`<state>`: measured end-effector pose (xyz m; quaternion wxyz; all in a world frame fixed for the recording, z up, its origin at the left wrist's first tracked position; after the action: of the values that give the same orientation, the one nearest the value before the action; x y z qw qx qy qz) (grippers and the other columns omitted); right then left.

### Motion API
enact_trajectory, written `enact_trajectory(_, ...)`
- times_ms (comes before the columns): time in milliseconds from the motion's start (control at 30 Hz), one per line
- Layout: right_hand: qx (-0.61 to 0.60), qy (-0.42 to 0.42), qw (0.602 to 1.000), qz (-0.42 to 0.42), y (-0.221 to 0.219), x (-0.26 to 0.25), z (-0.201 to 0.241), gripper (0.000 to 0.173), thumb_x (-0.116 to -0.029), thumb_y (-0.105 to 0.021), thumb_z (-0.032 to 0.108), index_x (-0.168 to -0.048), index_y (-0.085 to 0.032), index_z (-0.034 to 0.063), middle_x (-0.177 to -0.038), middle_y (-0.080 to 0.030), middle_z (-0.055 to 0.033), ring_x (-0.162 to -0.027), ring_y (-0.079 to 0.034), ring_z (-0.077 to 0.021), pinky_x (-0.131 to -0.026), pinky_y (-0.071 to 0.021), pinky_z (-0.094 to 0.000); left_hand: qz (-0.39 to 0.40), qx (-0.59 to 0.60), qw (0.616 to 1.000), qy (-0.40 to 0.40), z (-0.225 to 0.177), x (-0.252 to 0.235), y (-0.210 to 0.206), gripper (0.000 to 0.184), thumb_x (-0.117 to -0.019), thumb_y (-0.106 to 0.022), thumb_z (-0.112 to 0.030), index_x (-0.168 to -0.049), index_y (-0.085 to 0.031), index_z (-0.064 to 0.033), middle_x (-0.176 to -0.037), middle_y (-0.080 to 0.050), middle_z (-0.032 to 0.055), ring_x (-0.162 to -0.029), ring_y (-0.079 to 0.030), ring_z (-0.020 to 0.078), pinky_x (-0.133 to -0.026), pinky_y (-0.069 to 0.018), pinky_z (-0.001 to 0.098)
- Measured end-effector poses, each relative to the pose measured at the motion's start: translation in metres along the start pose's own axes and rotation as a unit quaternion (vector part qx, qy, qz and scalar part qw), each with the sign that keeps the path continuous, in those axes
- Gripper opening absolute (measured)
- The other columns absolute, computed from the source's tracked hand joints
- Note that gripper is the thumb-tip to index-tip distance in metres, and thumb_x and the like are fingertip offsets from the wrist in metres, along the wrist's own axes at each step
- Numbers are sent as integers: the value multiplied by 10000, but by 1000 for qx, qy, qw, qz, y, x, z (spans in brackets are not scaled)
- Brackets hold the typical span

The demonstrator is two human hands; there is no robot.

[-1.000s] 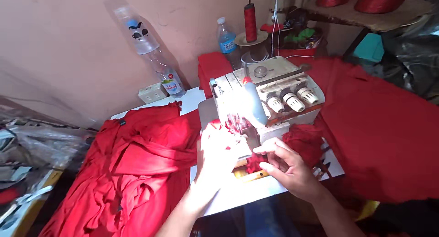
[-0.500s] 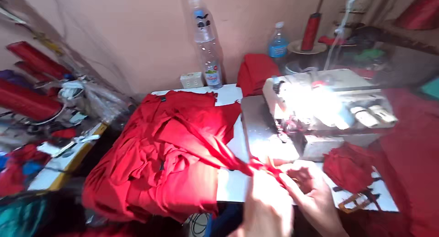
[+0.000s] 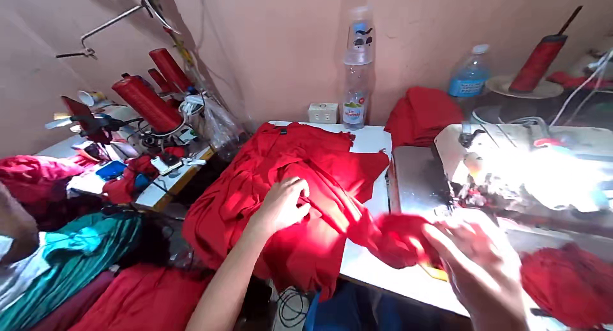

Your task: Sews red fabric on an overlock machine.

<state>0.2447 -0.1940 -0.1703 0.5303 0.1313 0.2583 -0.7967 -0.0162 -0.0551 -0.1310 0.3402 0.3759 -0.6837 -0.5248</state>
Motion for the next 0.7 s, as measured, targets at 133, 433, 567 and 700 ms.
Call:
enact_trajectory(133, -93, -29, 990, 102, -67, -88, -8, 587, -886, -693, 80, -1414, -444, 144, -1381, -572, 3, -1193, -625, -123, -962, -577, -337, 109, -63, 987, 104, 9, -23, -2, 344, -962, -665, -155, -1234, -644, 53, -1248, -631, 304, -1225, -570, 500, -1004, -423, 690)
enact_trajectory(433, 310, -123, 771, 543, -101, -51, -38, 400, -1028, -615, 313, -1164, -682, -57, -985, -707, -213, -880, -686, -301, -847, -537, -493, -60, 416, 907, 37, 21, 20, 49, 229, -1083, -399, -95, -1147, -559, 55, -1012, -585, 64, -907, -593, 80, -850, -521, 285)
enact_trajectory(567, 228, -110, 786, 565, -142, -19, -41, 896, -862, -808, 396, -1492, -406, -100, -1440, -527, -290, -1362, -507, -339, -1166, -355, -481, -60, 542, 833, -94, -71, 33, 87, 195, -1076, -359, -75, -1038, -546, -32, -878, -632, -2, -788, -668, 78, -768, -596, 291)
enact_trajectory(700, -88, 36, 981, 170, -192, -9, -42, 753, -748, -880, 146, -1285, -457, -169, -1125, -699, -153, -1059, -690, -74, -965, -570, -257, -112, 575, 777, -229, -136, 42, 149, 280, -1118, -335, -199, -1103, -570, -47, -903, -646, 3, -794, -669, 63, -761, -591, 247)
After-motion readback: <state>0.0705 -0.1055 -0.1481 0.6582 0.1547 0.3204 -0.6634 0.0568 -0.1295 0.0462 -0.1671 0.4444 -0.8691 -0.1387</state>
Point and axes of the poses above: each hand's wrist, its own x-axis away from the middle knuckle, its own y-axis out of the back of the hand, z = x × y, the point moved 4 cm from there along -x, towards the middle knuckle
